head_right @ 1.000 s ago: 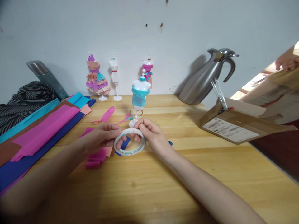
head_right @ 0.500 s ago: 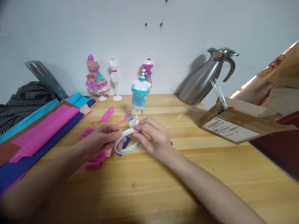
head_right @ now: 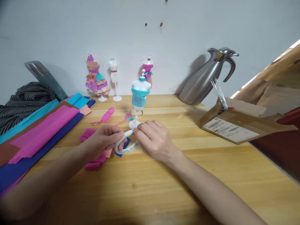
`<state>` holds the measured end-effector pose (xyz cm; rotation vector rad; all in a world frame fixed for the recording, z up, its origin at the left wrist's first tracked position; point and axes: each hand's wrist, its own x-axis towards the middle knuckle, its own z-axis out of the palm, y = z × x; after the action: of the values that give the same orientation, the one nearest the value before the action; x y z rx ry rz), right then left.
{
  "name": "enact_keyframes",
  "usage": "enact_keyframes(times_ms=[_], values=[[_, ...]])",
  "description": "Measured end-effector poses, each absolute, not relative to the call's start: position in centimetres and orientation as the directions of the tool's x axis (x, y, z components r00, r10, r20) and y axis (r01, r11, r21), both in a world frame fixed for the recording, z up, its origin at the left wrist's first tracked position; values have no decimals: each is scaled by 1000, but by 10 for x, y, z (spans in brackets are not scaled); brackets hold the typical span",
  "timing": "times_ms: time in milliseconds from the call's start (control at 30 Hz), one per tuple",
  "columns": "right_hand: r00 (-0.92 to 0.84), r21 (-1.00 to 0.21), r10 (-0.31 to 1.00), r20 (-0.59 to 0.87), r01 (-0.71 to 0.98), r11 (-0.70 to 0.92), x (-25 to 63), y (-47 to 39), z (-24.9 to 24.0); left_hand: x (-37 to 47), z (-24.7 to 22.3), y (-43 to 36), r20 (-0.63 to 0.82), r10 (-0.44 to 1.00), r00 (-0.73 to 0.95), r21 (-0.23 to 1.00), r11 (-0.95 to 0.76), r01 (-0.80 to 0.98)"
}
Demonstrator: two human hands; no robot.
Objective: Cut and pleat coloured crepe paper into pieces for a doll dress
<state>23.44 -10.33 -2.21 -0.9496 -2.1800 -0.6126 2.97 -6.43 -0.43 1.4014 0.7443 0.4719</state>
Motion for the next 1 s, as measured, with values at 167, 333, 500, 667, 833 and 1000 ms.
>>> enact_keyframes(times_ms=[167, 333, 500, 667, 833, 1000], values=[[-530, 235, 389, 754, 770, 593, 239, -99, -29, 35, -8, -72, -229, 724, 651, 972, 209, 109], [-508, 258, 357, 783, 789, 557, 240, -95, -35, 38, -13, -78, -221, 728, 649, 952, 305, -19], [-240, -81, 550, 800, 865, 495, 255, -84, -33, 38, -16, -76, -197, 718, 668, 940, 331, -79], [-32, -144, 745, 667, 975, 170, 290, -65, -31, 36, -16, -69, -213, 695, 687, 934, 350, -65], [139, -77, 812, 567, 990, -116, 309, -64, -18, 31, -17, -65, -208, 664, 718, 965, 261, 38], [60, -538, 927, 370, 827, 161, 292, -87, 6, 26, -17, -63, -167, 620, 766, 986, 87, 144]])
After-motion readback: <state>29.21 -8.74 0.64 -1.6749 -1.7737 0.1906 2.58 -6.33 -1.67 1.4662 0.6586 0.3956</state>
